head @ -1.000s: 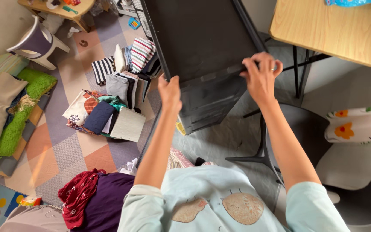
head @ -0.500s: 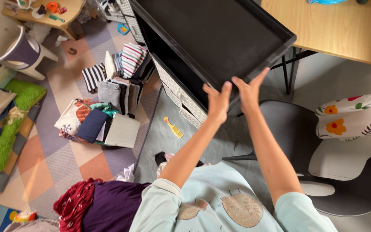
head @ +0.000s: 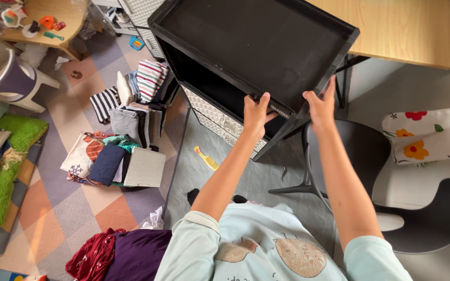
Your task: The person assembles a black plastic storage unit by connecting side panels and inserting a lid. They then place a quilted fabric panel inside the assembled unit.
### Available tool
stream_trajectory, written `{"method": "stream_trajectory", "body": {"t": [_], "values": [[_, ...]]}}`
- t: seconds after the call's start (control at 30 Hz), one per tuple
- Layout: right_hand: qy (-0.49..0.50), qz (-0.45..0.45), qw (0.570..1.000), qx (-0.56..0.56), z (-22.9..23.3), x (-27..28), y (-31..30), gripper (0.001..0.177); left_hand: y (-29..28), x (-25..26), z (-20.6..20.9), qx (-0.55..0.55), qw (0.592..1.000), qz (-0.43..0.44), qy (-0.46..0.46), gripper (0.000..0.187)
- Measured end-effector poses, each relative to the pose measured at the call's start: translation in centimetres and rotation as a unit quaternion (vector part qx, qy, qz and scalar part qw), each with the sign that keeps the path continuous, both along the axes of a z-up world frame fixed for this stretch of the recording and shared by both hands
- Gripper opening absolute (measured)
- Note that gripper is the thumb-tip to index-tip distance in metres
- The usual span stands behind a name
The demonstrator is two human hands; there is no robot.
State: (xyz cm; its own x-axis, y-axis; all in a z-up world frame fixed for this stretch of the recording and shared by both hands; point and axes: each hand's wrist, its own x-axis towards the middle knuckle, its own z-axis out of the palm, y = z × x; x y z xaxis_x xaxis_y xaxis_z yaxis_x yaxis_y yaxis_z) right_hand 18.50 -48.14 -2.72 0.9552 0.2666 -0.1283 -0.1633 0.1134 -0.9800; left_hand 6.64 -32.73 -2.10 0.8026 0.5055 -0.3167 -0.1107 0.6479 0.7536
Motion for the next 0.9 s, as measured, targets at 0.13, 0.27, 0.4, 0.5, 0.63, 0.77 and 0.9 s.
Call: {"method": "stream_trajectory", "body": {"t": [0.13, 0.27, 0.4, 0.5, 0.63, 0.77, 0.9], "values": [[0.048, -0.035, 0.992, -0.113, 1.1, -5.1, 1.8, 0.101, 0.7, -0.4, 1.2, -0.028, 0.999, -0.013, 0.012, 0.049], [0.05, -0.008, 0.998, -0.043, 3.5, -5.9, 1.2, 0.099, 1.2, 0.9, 0.9, -0.062, 0.997, -0.037, 0.007, 0.05], [0.05, 0.013, 0.997, -0.062, 5.2, -3.8, -0.1, 0.099, -0.4, 2.5, -0.1, -0.059, 0.998, -0.033, -0.012, 0.048], [0.05, 0.029, 0.996, -0.065, 5.9, -2.2, -1.1, 0.097, -1.5, 4.0, -1.1, -0.065, 0.997, -0.034, -0.031, 0.048], [0.039, 0.031, 0.997, -0.059, 5.1, -0.9, -1.8, 0.097, -1.6, 4.6, -2.0, -0.051, 0.997, -0.041, -0.032, 0.048], [-0.031, 0.007, 0.995, -0.09, 2.0, 0.2, -1.9, 0.093, -0.7, 3.4, -1.7, 0.005, 0.997, -0.078, 0.021, 0.053], [-0.283, -0.028, 0.923, -0.258, 0.5, -0.2, -2.0, 0.084, 0.6, 0.9, -1.3, 0.119, 0.985, -0.101, 0.074, 0.06]]}}
